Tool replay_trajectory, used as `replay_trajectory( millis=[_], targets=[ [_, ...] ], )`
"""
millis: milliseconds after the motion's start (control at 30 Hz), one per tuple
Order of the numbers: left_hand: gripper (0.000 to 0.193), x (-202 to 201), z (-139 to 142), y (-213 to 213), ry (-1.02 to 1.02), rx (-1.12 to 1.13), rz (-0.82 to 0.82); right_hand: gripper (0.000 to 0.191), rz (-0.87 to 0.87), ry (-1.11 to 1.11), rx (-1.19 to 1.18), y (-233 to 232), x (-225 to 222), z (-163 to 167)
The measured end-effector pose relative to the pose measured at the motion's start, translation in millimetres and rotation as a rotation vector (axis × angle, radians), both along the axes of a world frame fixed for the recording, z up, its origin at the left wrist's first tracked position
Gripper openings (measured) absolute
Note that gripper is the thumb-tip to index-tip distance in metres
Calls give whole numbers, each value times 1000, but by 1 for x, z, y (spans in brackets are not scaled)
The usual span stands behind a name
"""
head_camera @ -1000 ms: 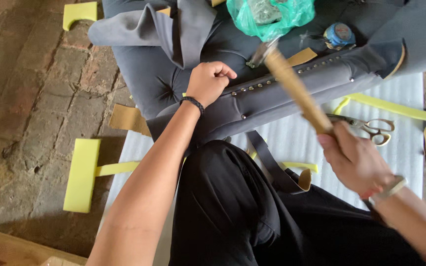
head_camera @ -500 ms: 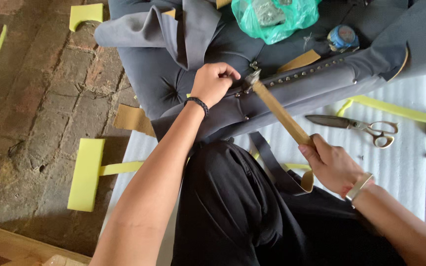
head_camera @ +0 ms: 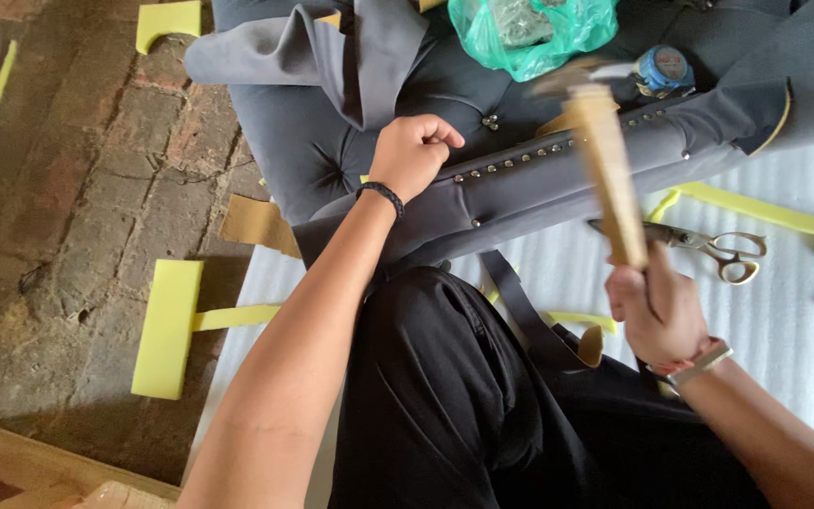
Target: The person sits on the floor and hammers upholstery tacks along the edge of a tufted gray sofa back, placing each tack by hand and driving it in with a hammer. At the end they reach into a plastic bag to retrieve more tacks.
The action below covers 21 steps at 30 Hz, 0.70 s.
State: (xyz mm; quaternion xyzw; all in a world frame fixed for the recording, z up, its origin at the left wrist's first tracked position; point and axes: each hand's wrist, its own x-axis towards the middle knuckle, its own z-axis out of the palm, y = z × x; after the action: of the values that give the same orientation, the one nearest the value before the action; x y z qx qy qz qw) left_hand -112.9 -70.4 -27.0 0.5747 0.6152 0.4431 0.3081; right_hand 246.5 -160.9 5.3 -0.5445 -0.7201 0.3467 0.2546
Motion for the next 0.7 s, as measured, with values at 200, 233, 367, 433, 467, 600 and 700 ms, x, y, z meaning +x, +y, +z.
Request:
replay_trajectory(
  millis=[200,233,367,433,467,600,700],
  targets=[
    [26,-1,1,0,34,76,-23,34,76,-623,-257,16,3,-20],
    [25,0,1,-1,37,38,-21,34,44,-504,-207,16,6,-22],
    [23,-1,3,0,56,-18,12,36,51,-115,95,13,12,-26],
    [23,0,3,0,47,-11,5,36,142,-181,144,10,11,-26],
    [23,0,3,0,27,-14,0,36,213,-329,93,8,9,-24],
    [26,0,3,-1,42,-46,8,37,160,-528,-173,3,5,-10],
    [23,-1,3,0,-20,-45,7,36,119,-45,168,-1,5,-1]
  ],
)
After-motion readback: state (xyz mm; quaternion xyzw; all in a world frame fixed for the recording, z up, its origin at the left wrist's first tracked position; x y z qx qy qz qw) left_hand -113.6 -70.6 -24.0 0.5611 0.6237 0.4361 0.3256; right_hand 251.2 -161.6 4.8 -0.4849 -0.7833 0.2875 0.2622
